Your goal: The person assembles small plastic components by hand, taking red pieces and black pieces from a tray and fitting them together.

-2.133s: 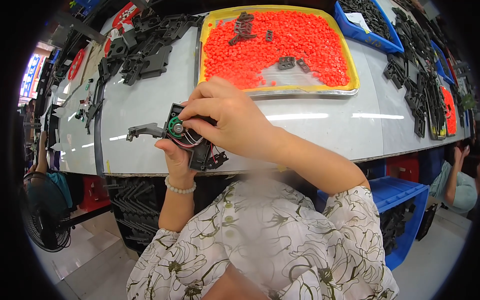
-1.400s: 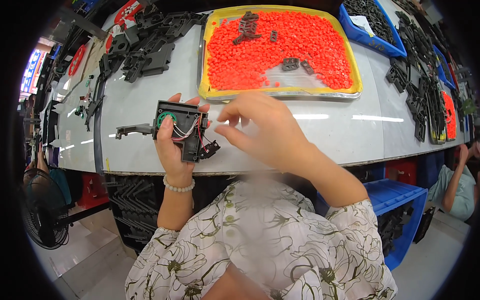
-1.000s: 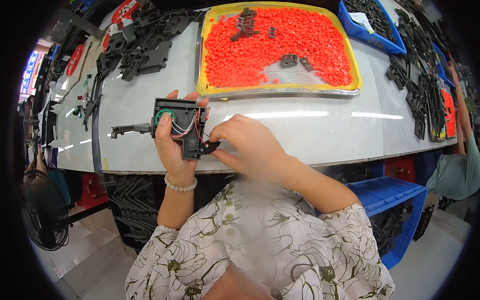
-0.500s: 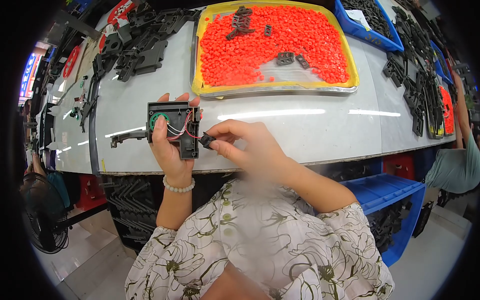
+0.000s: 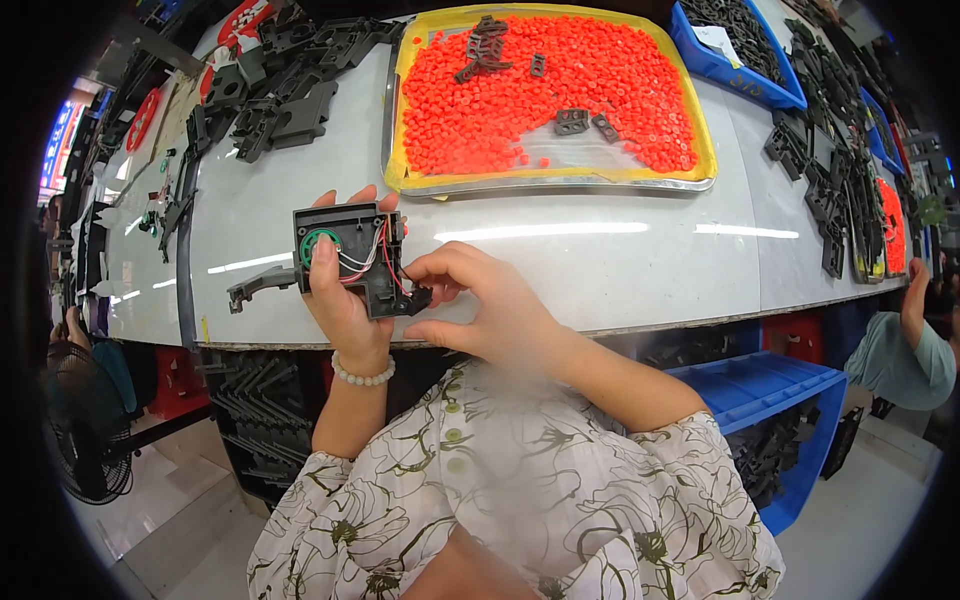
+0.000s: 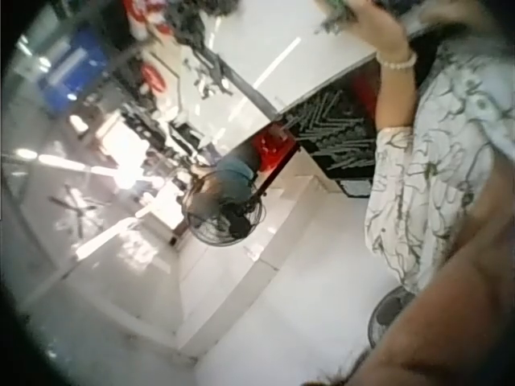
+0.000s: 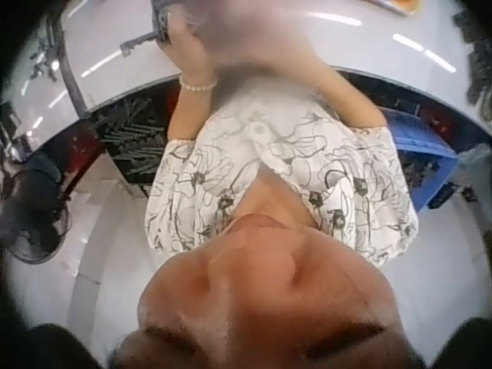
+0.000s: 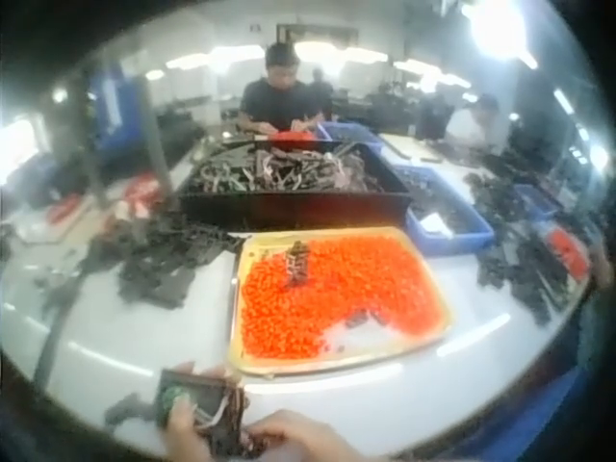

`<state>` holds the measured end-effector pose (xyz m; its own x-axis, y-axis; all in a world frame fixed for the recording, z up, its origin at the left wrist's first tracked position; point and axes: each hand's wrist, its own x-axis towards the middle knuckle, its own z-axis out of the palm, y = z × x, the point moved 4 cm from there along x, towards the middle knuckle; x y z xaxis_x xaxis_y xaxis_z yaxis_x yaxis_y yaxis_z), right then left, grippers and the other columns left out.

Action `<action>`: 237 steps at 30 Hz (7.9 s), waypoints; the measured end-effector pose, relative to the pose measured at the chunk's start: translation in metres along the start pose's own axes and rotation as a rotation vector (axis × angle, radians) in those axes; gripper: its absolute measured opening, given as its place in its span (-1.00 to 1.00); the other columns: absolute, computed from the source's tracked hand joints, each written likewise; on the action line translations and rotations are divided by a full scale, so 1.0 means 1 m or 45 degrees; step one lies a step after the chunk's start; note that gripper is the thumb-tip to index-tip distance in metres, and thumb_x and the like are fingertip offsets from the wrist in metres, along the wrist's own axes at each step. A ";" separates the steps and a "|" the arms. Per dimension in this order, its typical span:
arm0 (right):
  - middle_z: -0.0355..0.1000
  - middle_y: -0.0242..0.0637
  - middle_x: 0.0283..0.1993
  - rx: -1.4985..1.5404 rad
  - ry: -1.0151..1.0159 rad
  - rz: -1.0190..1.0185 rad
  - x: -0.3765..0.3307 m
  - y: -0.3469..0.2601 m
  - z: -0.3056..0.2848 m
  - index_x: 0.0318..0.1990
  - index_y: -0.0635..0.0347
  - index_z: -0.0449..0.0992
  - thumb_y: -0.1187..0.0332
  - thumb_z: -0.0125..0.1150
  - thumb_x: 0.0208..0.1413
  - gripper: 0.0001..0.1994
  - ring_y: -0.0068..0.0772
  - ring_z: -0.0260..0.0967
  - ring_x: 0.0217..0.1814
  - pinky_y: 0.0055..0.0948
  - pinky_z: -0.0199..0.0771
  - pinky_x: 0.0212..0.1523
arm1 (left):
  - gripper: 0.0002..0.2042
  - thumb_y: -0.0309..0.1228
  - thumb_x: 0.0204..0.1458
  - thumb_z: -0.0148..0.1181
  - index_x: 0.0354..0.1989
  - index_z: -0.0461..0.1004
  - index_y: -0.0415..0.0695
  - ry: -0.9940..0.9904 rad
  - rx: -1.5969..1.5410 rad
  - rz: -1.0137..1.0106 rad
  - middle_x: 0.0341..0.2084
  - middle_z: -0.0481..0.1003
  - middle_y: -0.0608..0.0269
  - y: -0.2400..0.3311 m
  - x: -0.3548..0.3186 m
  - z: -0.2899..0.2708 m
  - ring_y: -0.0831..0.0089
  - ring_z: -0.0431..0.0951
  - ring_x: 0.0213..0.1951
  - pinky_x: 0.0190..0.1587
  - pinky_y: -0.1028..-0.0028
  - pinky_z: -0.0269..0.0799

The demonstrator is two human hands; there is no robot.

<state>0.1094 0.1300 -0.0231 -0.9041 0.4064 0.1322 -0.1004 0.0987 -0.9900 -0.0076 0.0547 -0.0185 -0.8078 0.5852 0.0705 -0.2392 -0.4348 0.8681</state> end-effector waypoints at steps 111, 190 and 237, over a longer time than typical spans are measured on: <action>0.34 -0.44 -0.45 0.699 0.000 0.502 0.021 0.014 0.008 -0.35 0.26 0.37 0.30 0.20 0.02 -0.79 -0.69 0.27 -0.40 -0.66 0.30 -0.33 | -0.65 -0.37 0.08 -0.12 0.01 0.07 -0.23 -0.020 0.027 0.118 -0.07 0.34 -0.15 -0.001 -0.005 0.007 0.27 0.39 -0.05 -0.04 0.37 0.39; 0.22 -0.13 0.09 -0.982 0.281 -0.503 -0.004 -0.029 -0.074 -0.20 0.12 0.47 0.44 0.22 -0.24 -0.67 -0.06 0.17 0.09 -0.16 0.19 0.05 | -0.58 -0.33 0.09 -0.12 0.10 0.11 -0.27 -0.018 -0.402 -0.545 0.03 0.30 -0.05 -0.035 -0.004 0.006 0.11 0.35 0.06 -0.11 0.21 0.44; 0.34 -0.16 -0.07 -1.117 0.593 0.409 -0.089 -0.024 -0.175 0.08 0.28 0.29 0.36 0.08 0.03 -0.57 -0.38 0.31 -0.08 -0.50 0.31 -0.08 | -0.41 -0.03 -0.02 0.08 0.10 0.15 -0.14 -0.181 -0.450 -0.543 0.00 0.29 -0.10 -0.043 -0.016 -0.007 0.06 0.28 0.11 0.01 0.02 0.37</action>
<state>0.2645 0.2505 -0.0028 -0.5666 0.8219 0.0590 0.6218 0.4734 -0.6238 0.0115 0.0591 -0.0604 -0.5259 0.8346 -0.1638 -0.7136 -0.3281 0.6190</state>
